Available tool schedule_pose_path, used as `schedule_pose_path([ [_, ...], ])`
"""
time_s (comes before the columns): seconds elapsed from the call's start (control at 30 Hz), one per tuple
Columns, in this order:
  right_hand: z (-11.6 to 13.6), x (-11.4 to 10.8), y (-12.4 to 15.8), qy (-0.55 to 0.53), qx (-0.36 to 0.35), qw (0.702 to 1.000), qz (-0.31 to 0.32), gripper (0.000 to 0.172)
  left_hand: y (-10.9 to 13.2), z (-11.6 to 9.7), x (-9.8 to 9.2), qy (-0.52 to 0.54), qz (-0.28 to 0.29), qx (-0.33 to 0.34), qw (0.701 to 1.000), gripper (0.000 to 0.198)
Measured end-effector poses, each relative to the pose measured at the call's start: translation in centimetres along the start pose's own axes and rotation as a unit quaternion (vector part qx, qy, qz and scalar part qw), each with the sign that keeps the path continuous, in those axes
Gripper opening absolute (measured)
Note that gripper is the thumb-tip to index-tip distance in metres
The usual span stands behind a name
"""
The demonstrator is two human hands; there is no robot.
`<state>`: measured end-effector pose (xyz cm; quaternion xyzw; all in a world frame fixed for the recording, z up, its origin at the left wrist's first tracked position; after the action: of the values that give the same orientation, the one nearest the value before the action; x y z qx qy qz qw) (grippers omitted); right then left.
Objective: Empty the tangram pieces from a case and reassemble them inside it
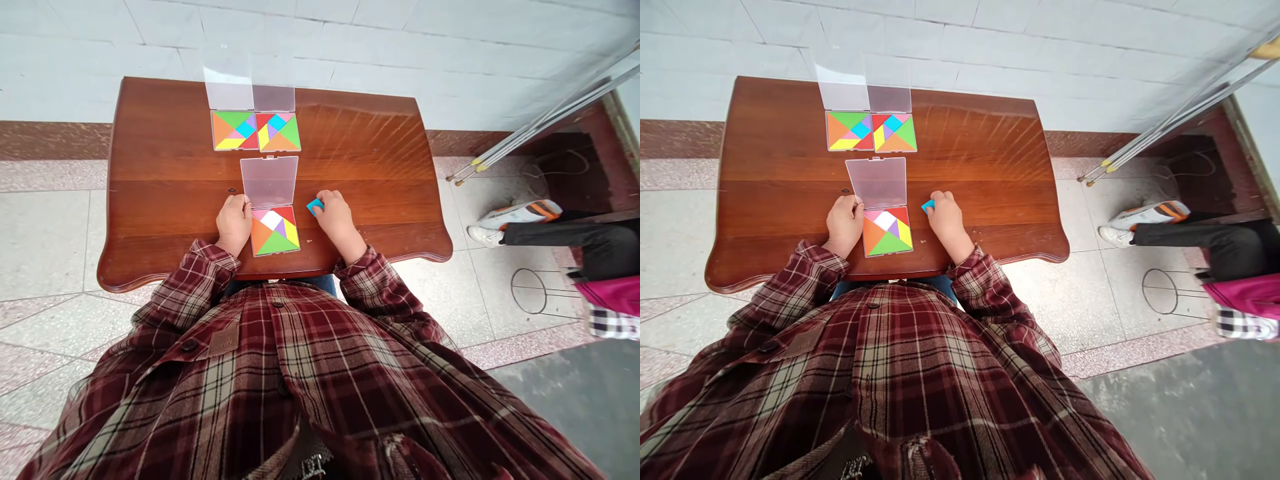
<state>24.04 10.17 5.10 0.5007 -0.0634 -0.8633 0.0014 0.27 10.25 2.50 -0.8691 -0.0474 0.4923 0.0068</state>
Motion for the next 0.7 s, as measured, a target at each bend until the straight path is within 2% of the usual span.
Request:
schedule_pose_path([
  [0.07, 1.6, 0.5, 0.7, -0.009, -0.057, 0.998, 0.029, 0.031, 0.0, 0.0, 0.0, 0.0, -0.002, 0.0, 1.0, 0.013],
  [0.13, 3.2, 1.3, 1.5, -0.019, -0.124, 0.988, 0.095, 0.028, -0.1, 0.2, 0.2, 0.005, -0.009, 0.003, 1.0, 0.013],
  [0.2, 4.5, 2.1, 2.0, -0.009, -0.185, 0.97, 0.161, 0.03, -0.1, 0.3, 0.3, 0.01, -0.015, 0.007, 1.0, 0.012],
  [0.3, 5.8, 2.5, 2.2, 0.054, -0.254, 0.939, 0.228, 0.039, -0.1, 0.3, 0.3, 0.007, -0.013, 0.008, 1.0, 0.012],
  [0.4, 6.2, 2.0, 1.6, 0.134, -0.287, 0.903, 0.291, 0.042, -0.1, 0.1, 0.3, -0.009, -0.002, 0.007, 1.0, 0.014],
  [0.5, 6.7, 1.3, 0.8, 0.187, -0.31, 0.873, 0.326, 0.042, -0.1, 0.1, 0.2, -0.025, 0.002, 0.007, 1.0, 0.014],
  [0.6, 7.5, 1.1, 0.2, 0.201, -0.334, 0.856, 0.341, 0.038, -0.1, 0.2, 0.4, -0.031, 0.001, 0.007, 0.999, 0.013],
  [0.7, 8.3, 1.1, -0.2, 0.214, -0.329, 0.848, 0.357, 0.03, -0.2, 0.3, 0.5, -0.032, -0.003, 0.013, 0.999, 0.014],
])
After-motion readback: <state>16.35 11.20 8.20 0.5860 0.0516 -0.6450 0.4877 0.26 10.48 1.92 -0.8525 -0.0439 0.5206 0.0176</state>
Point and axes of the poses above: each hand's wrist, its own y-axis away from the middle knuckle, its own x-axis out of the palm, z = x × y, the point moved 2 cm from there along -y, towards the middle knuckle, and after that the axes turned 6 degrees about -y, right-handed, at the moved point
